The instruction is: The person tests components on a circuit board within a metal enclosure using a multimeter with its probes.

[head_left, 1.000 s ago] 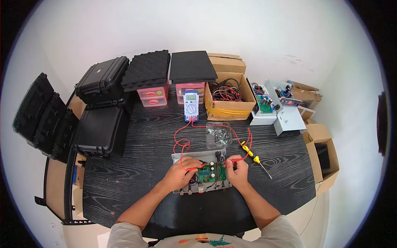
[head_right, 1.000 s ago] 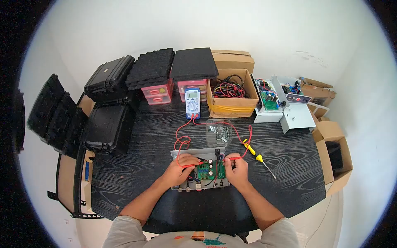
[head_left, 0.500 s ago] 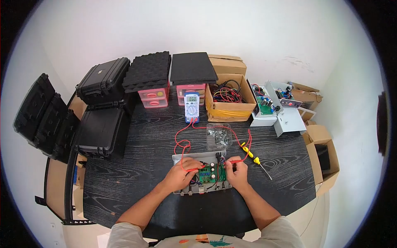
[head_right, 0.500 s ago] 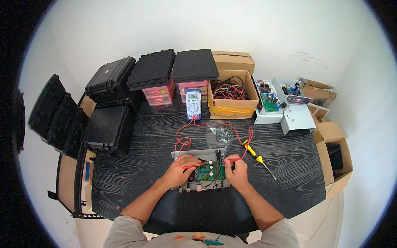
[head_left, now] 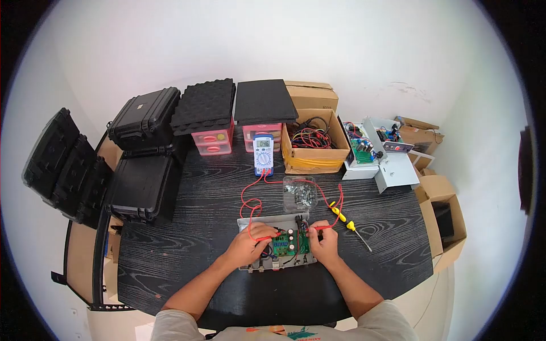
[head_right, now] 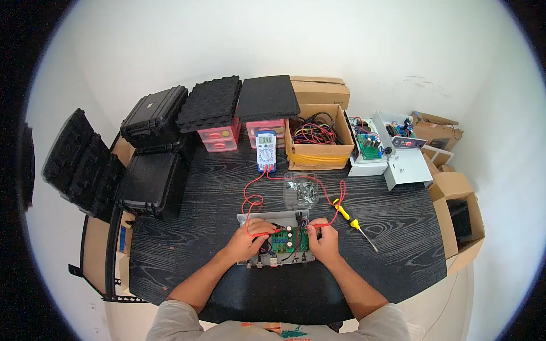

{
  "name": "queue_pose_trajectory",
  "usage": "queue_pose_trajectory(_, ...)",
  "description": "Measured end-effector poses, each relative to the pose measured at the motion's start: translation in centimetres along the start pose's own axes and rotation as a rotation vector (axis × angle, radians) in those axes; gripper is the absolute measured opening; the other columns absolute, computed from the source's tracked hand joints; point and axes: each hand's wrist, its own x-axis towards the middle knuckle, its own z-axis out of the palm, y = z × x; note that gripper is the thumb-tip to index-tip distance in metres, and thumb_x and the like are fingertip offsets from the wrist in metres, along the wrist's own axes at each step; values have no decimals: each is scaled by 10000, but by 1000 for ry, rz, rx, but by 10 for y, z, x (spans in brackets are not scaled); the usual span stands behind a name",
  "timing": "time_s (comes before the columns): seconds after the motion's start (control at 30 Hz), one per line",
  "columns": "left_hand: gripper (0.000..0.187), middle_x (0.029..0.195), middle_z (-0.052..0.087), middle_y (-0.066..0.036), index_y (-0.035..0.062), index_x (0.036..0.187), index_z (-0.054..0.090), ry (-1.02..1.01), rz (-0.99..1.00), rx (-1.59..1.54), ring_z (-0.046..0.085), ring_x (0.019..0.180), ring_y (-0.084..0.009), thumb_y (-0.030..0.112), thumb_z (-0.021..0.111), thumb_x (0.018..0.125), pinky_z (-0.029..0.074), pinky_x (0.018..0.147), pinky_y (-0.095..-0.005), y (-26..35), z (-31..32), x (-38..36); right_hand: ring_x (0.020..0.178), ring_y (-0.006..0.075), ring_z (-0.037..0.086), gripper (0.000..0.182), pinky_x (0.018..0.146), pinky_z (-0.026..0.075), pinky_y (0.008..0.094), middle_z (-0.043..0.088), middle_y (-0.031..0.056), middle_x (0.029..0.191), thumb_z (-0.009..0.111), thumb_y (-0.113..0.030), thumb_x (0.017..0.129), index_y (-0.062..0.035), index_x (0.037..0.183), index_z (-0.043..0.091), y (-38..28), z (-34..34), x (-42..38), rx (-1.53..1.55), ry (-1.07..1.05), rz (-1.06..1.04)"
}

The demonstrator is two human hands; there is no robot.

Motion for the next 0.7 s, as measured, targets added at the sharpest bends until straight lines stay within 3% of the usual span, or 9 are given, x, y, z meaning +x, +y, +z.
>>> queue_pose_trajectory(0.7, 184, 1188, 732, -132, 27, 1165, 711, 20, 26, -12, 666, 1189, -350, 39, 681, 984, 532, 1045, -451, -1, 1, -1, 700, 104, 687, 89, 664, 548, 278, 714, 51, 804, 687, -106, 1044, -24, 1039, 654, -3, -1, 1, 10, -2, -12)
